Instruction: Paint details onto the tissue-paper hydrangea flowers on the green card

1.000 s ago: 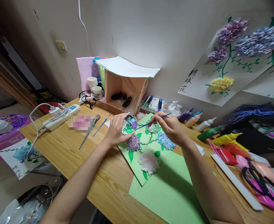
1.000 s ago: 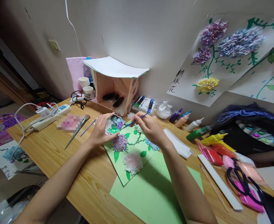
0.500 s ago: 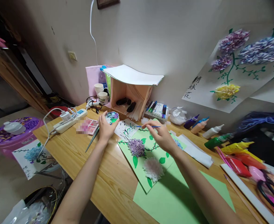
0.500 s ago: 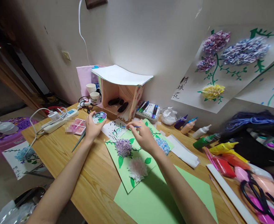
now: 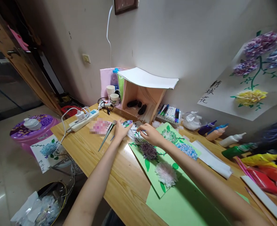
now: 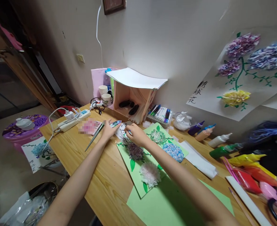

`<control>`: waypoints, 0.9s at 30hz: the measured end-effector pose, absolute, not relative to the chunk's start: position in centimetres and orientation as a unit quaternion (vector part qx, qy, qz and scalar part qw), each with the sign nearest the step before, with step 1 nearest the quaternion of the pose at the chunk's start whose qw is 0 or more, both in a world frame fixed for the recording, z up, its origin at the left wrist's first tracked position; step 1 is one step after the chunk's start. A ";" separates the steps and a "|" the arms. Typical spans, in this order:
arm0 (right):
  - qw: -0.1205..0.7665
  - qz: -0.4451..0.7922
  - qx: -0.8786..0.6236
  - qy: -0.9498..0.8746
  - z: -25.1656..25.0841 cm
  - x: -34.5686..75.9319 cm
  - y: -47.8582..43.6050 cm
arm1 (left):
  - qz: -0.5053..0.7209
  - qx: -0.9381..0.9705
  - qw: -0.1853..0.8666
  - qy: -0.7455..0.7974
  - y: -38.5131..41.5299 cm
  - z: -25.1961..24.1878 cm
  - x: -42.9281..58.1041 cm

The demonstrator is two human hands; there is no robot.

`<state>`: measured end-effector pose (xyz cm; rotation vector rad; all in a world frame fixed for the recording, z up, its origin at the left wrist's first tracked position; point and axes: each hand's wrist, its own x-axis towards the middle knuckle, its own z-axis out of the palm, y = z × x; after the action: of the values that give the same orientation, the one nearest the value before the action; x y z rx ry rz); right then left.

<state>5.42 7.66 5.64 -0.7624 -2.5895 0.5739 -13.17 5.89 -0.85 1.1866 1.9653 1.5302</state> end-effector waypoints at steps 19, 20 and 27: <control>0.149 0.273 -0.269 -0.912 8.5 7.8 9.6 | 0.522 0.394 0.253 0.712 5.5 0.0 -13.2; 0.162 0.279 -0.287 -0.902 8.6 7.7 9.7 | 0.523 0.394 0.254 0.712 5.5 0.0 -13.2; 0.238 0.332 -0.407 -0.817 6.1 5.6 10.7 | 0.524 0.385 0.256 0.716 5.5 0.2 -13.2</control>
<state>5.61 10.73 6.06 -1.1160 -2.2383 0.9105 -13.19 5.52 0.17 1.0446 1.9421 1.4208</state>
